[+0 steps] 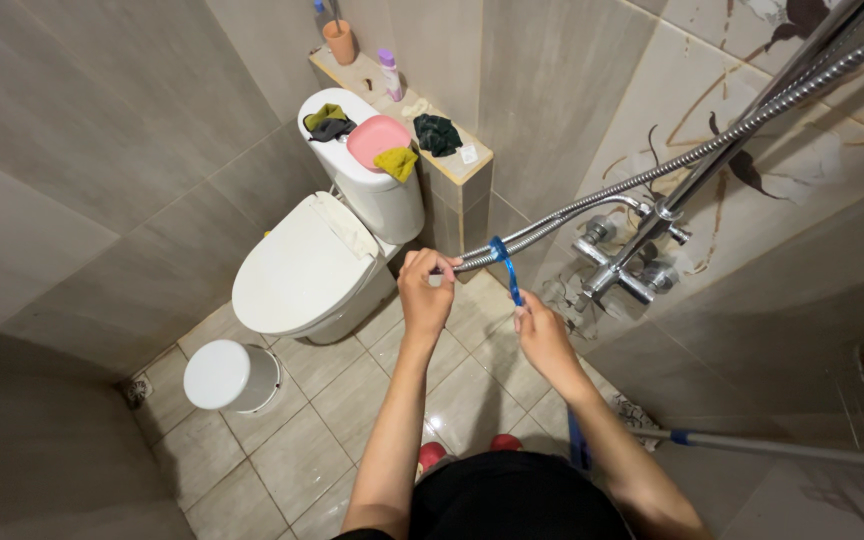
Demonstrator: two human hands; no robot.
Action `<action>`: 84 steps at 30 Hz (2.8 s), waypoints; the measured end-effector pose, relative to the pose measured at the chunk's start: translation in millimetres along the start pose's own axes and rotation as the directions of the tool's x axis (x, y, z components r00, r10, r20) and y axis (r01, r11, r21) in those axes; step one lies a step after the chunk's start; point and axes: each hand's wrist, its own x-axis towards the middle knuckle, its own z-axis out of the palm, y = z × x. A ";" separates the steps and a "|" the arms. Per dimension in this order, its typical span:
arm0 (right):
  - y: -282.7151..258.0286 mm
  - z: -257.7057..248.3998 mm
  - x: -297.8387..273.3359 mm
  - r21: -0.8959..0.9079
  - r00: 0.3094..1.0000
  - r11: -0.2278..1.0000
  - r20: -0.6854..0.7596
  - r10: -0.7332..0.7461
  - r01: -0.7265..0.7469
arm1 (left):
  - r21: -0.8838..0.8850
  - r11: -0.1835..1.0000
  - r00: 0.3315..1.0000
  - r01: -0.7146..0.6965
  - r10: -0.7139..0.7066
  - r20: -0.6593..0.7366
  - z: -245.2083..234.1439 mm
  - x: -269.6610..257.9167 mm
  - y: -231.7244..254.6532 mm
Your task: The person scrubs the metal shower hose with a blue toothbrush, moving along the length of the hose and rotating it to clean different sides. The person holds the hose with one hand while scrubbing with the other.
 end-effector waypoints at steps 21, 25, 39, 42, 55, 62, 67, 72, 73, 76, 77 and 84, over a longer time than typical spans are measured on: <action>-24.0 1.8 -14.4 0.039 0.994 0.998 0.100 -0.049 0.045 | -0.125 0.982 0.980 0.144 -0.125 0.153 -3.1 9.8 7.4; -12.0 7.2 -11.0 0.021 0.993 0.997 0.082 -0.079 0.078 | -0.089 0.986 0.979 0.140 -0.124 0.162 -5.1 10.7 9.1; 32.0 31.2 -8.8 0.072 0.997 0.996 0.066 -0.049 0.044 | 0.063 0.982 0.912 0.178 -0.189 0.365 4.7 0.4 -42.5; 33.2 27.2 -3.7 0.054 0.997 0.996 0.024 -0.068 0.066 | 0.123 0.957 0.875 0.263 -0.291 0.386 4.2 -3.6 -56.0; 17.0 20.8 -12.8 0.099 0.993 0.990 0.053 -0.109 0.103 | 0.015 0.982 0.941 0.188 -0.184 0.284 12.9 5.1 -47.7; 32.0 17.9 -2.8 0.077 0.996 0.993 -0.008 -0.088 0.089 | -0.040 0.963 0.923 0.268 -0.244 0.298 25.3 -1.1 -55.0; 38.5 18.8 -8.6 0.066 0.994 0.993 0.018 -0.104 0.102 | -0.145 0.908 0.873 0.394 -0.321 0.367 27.4 -4.9 -58.2; 47.9 0.6 0.1 0.063 0.997 0.995 -0.008 -0.081 0.081 | -0.137 0.918 0.867 0.372 -0.291 0.405 25.1 -8.6 -48.0; 47.6 -2.4 -1.3 0.064 0.996 0.995 0.011 -0.084 0.083 | -0.140 0.916 0.864 0.376 -0.292 0.410 25.3 -9.4 -45.7; 42.1 -5.4 -10.4 0.066 0.991 0.992 0.080 -0.109 0.104 | -0.152 0.908 0.858 0.390 -0.299 0.417 29.3 -12.2 -41.1; 39.5 -6.2 -12.7 0.067 0.987 0.991 0.105 -0.120 0.113 | -0.158 0.904 0.858 0.397 -0.304 0.415 31.1 -13.4 -40.5; 39.0 -27.6 -10.6 0.013 0.987 0.989 0.065 -0.147 0.146 | -0.215 0.935 0.895 0.283 -0.177 0.409 43.8 -31.6 -39.9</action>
